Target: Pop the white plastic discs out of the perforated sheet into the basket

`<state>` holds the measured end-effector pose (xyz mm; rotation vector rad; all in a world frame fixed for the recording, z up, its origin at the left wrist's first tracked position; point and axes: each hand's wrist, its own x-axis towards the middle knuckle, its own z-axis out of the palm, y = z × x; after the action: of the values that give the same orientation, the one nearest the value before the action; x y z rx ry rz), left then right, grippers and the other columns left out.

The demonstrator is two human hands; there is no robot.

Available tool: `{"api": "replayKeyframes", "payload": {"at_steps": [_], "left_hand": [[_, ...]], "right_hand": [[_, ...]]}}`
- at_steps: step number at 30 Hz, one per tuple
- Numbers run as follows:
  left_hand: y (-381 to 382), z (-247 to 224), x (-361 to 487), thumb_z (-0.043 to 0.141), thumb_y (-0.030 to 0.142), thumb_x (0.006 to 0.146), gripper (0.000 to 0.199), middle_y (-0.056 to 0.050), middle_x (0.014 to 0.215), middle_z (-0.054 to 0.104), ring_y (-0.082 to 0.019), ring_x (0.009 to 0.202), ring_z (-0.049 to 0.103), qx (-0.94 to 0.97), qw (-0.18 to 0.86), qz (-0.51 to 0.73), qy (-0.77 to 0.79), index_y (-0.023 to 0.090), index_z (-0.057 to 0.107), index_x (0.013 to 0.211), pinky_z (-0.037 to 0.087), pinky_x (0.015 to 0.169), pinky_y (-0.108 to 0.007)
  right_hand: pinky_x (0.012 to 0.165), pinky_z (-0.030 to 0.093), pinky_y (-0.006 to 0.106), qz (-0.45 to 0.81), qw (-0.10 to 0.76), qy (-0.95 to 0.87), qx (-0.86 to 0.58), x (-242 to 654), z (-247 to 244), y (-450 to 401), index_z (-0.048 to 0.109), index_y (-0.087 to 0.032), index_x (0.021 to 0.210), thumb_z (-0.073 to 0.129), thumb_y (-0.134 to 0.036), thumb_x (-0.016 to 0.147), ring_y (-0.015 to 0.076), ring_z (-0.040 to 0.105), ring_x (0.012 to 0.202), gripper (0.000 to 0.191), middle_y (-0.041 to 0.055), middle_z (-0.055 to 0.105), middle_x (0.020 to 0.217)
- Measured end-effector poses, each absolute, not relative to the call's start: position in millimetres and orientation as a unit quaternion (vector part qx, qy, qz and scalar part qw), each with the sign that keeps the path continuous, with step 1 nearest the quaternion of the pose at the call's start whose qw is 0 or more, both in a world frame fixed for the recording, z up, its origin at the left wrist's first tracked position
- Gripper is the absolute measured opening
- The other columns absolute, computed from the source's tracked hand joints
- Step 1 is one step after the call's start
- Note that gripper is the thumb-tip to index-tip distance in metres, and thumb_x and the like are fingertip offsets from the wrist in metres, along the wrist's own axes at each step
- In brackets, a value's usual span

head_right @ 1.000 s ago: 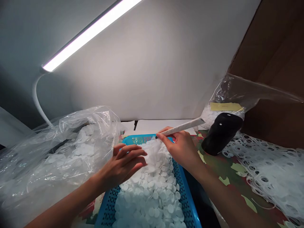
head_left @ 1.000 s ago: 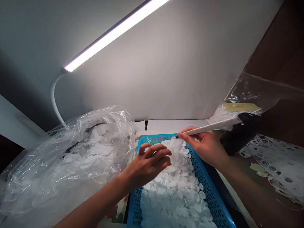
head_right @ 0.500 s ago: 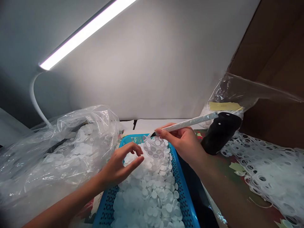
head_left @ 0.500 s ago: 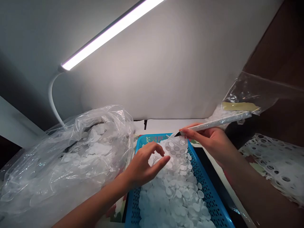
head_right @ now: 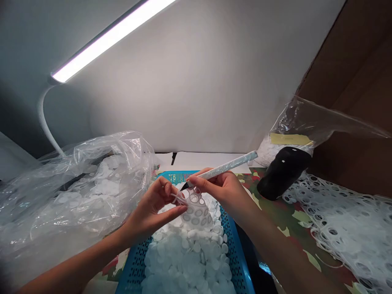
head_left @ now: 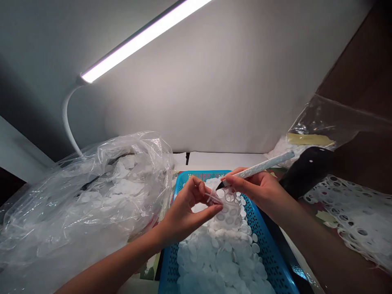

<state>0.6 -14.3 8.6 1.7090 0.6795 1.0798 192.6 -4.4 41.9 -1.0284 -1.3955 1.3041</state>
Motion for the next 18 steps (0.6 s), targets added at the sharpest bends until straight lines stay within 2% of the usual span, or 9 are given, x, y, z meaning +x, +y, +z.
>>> {"api": "replayKeyframes", "payload": {"at_steps": [2, 5, 7, 10, 14, 18], "left_hand": [[-15, 8, 1, 0.065, 0.018, 0.082, 0.028, 0.001, 0.082, 0.060, -0.013, 0.073, 0.062, 0.719, 0.411, 0.466, 0.311, 0.023, 0.038, 0.083, 0.055, 0.069, -0.029], [-12, 5, -1, 0.065, 0.015, 0.082, 0.017, 0.000, 0.081, 0.064, -0.014, 0.077, 0.063, 0.769, 0.218, 0.499, 0.335, 0.021, 0.050, 0.086, 0.053, 0.073, -0.030], [-10, 5, -2, 0.062, 0.011, 0.083, 0.011, 0.000, 0.082, 0.066, -0.014, 0.078, 0.063, 0.796, 0.152, 0.498, 0.309, 0.020, 0.057, 0.086, 0.053, 0.073, -0.029], [-8, 10, -4, 0.058, 0.010, 0.086, 0.010, -0.001, 0.082, 0.066, -0.012, 0.077, 0.062, 0.807, 0.178, 0.479, 0.294, 0.019, 0.062, 0.086, 0.053, 0.071, -0.027], [-12, 26, -8, 0.052, 0.015, 0.091, 0.015, -0.004, 0.087, 0.065, -0.014, 0.082, 0.062, 0.794, 0.308, 0.420, 0.313, 0.019, 0.066, 0.090, 0.054, 0.073, -0.027], [-18, 40, -11, 0.051, 0.020, 0.091, 0.019, -0.006, 0.094, 0.065, -0.015, 0.083, 0.063, 0.775, 0.429, 0.355, 0.298, 0.021, 0.070, 0.094, 0.056, 0.069, -0.027]], "right_hand": [[0.069, 0.047, 0.026, 0.526, 0.469, -0.571, -0.421, 192, 40, -3, 0.072, -0.018, 0.079, 0.072, -0.044, 0.073, 0.0158, 0.058, 0.076, 0.026, 0.0031, 0.065, 0.075], [0.069, 0.046, 0.027, 0.513, 0.461, -0.585, -0.427, 192, 38, 0, 0.071, -0.018, 0.080, 0.069, -0.043, 0.076, 0.0155, 0.057, 0.074, 0.026, 0.0033, 0.063, 0.076], [0.069, 0.046, 0.026, 0.510, 0.462, -0.589, -0.424, 192, 36, 1, 0.071, -0.018, 0.081, 0.068, -0.043, 0.078, 0.0149, 0.056, 0.074, 0.025, 0.0031, 0.064, 0.078], [0.069, 0.045, 0.026, 0.506, 0.475, -0.591, -0.412, 192, 33, 1, 0.071, -0.019, 0.081, 0.068, -0.043, 0.078, 0.0136, 0.055, 0.072, 0.024, 0.0016, 0.065, 0.078], [0.066, 0.043, 0.024, 0.488, 0.486, -0.596, -0.414, 193, 36, -1, 0.070, -0.019, 0.080, 0.068, -0.043, 0.079, 0.0123, 0.053, 0.070, 0.024, -0.0002, 0.060, 0.073], [0.065, 0.043, 0.024, 0.493, 0.450, -0.610, -0.427, 193, 46, -5, 0.070, -0.019, 0.080, 0.066, -0.045, 0.079, 0.0123, 0.052, 0.067, 0.026, 0.0001, 0.061, 0.072]]}}
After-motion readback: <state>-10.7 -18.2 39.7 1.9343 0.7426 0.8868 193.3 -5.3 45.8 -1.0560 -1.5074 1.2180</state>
